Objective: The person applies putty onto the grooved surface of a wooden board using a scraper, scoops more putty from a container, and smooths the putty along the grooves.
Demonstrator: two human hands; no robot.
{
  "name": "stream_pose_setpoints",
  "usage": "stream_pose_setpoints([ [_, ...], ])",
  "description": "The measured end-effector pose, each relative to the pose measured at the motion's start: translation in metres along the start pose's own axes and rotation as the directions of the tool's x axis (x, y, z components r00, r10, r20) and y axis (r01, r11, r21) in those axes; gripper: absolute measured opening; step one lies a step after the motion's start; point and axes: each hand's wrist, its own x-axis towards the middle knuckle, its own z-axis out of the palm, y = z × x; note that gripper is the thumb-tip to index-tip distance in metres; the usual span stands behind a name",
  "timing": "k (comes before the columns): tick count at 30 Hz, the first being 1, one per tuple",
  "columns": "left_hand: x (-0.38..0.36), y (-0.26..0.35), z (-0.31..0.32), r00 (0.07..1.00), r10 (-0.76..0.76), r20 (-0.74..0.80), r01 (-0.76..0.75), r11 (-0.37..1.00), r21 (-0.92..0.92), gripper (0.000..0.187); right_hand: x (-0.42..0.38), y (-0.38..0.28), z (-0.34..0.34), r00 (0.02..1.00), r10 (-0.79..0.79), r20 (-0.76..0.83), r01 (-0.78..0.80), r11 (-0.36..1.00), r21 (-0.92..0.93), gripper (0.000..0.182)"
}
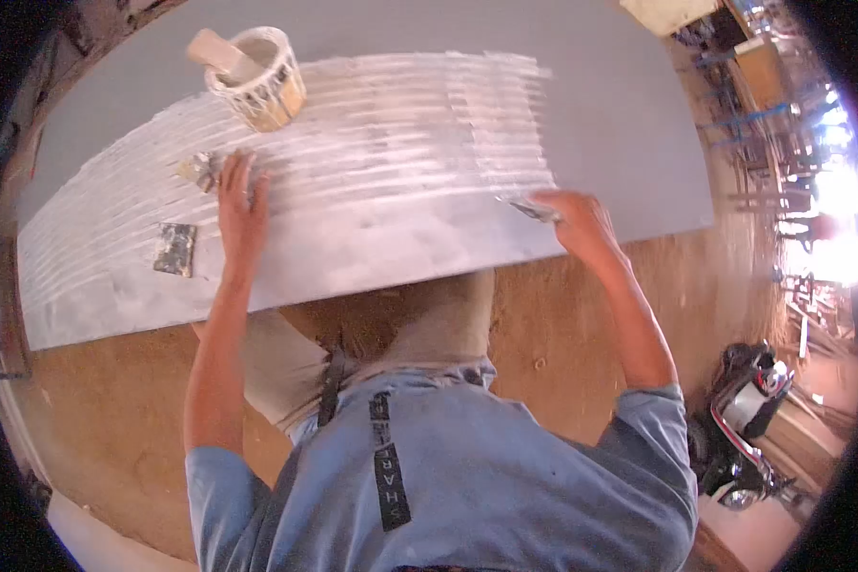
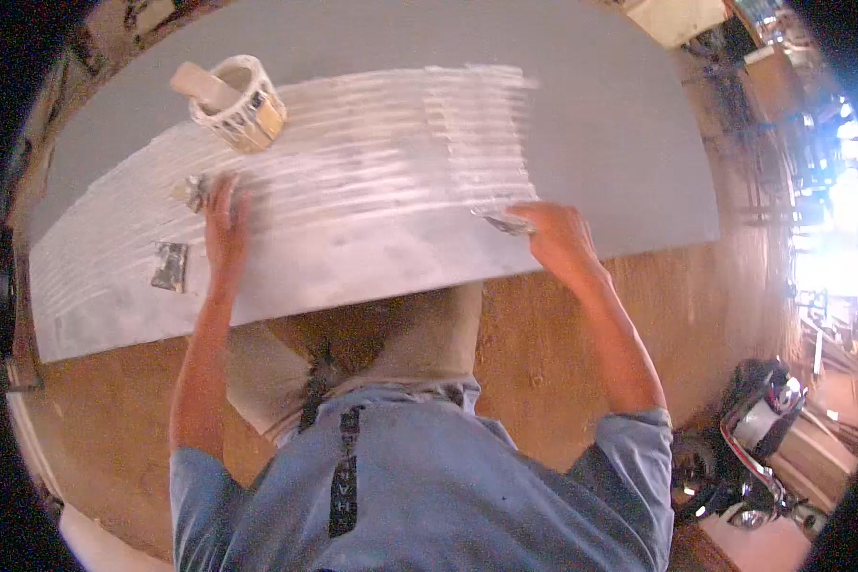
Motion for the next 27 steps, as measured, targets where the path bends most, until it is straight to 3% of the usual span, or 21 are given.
stream_pose_setpoints([
  [1, -0.001, 0.002, 0.002, 1.0, -0.011, 0.004, 0.011, 1.0, -0.013, 0.045, 0.004, -0.002, -0.005, 0.99, 0.112, 0.083, -0.124, 0.98, 0.154, 0.057],
  [2, -0.003, 0.001, 0.001, 0.999, -0.032, 0.009, 0.032, 0.999, -0.021, 0.045, 0.007, -0.011, -0.007, 0.994, 0.077, 0.081, -0.089, 0.984, 0.152, 0.057],
  [4, -0.003, 0.01, -0.006, 0.999, -0.035, -0.011, 0.034, 0.999, -0.024, 0.045, 0.012, -0.032, -0.014, 0.98, 0.138, -0.143, -0.063, 0.899, 0.434, 0.053],
  [5, -0.002, 0.012, -0.009, 1.0, -0.011, -0.007, 0.01, 0.999, -0.044, 0.045, 0.019, -0.048, -0.018, 0.983, 0.113, -0.143, -0.041, 0.901, 0.432, 0.053],
  [7, 0.0, 0.007, -0.007, 1.0, -0.001, -0.024, 0.0, 0.999, -0.048, 0.045, 0.031, -0.082, -0.026, 0.921, 0.353, -0.166, -0.201, 0.794, 0.574, 0.051],
  [11, 0.0, 0.009, -0.009, 1.0, 0.001, -0.018, -0.002, 0.999, -0.053, 0.046, 0.077, -0.117, -0.027, 0.881, 0.409, -0.236, -0.168, 0.739, 0.653, 0.052],
  [13, 0.002, 0.007, -0.008, 1.0, 0.005, -0.018, -0.005, 0.999, -0.045, 0.046, 0.107, -0.116, -0.018, 0.945, 0.136, -0.296, 0.056, 0.826, 0.56, 0.052],
  [14, 0.002, 0.006, -0.007, 1.0, 0.014, -0.008, -0.015, 0.999, -0.04, 0.045, 0.121, -0.116, -0.011, 0.946, 0.13, -0.296, 0.061, 0.827, 0.559, 0.052],
  [15, 0.001, 0.007, -0.008, 1.0, 0.011, -0.01, -0.012, 0.999, -0.038, 0.045, 0.135, -0.114, -0.002, 0.942, -0.058, -0.332, 0.149, 0.956, 0.255, 0.05],
  [16, 0.001, 0.01, -0.011, 1.0, 0.009, -0.018, -0.009, 0.999, -0.046, 0.045, 0.147, -0.113, 0.003, 0.92, -0.243, -0.306, 0.231, 0.97, -0.076, 0.048],
  [17, 0.001, 0.013, -0.013, 1.0, 0.006, -0.025, -0.007, 0.998, -0.058, 0.045, 0.158, -0.111, 0.003, 0.921, -0.241, -0.306, 0.227, 0.971, -0.079, 0.048],
  [19, 0.001, 0.017, -0.014, 1.0, -0.002, -0.02, 0.001, 0.998, -0.067, 0.045, 0.183, -0.105, 0.001, 0.986, -0.023, -0.163, -0.015, 0.974, -0.226, 0.051],
  [22, 0.002, 0.017, -0.016, 1.0, -0.013, -0.012, 0.013, 0.998, -0.062, 0.045, 0.217, -0.069, -0.001, 0.971, -0.025, -0.237, -0.018, 0.984, -0.178, 0.05],
  [27, 0.002, 0.017, -0.014, 1.0, -0.02, -0.001, 0.02, 0.997, -0.073, 0.046, 0.247, -0.055, 0.007, 0.982, -0.019, -0.186, -0.028, 0.968, -0.25, 0.048],
])
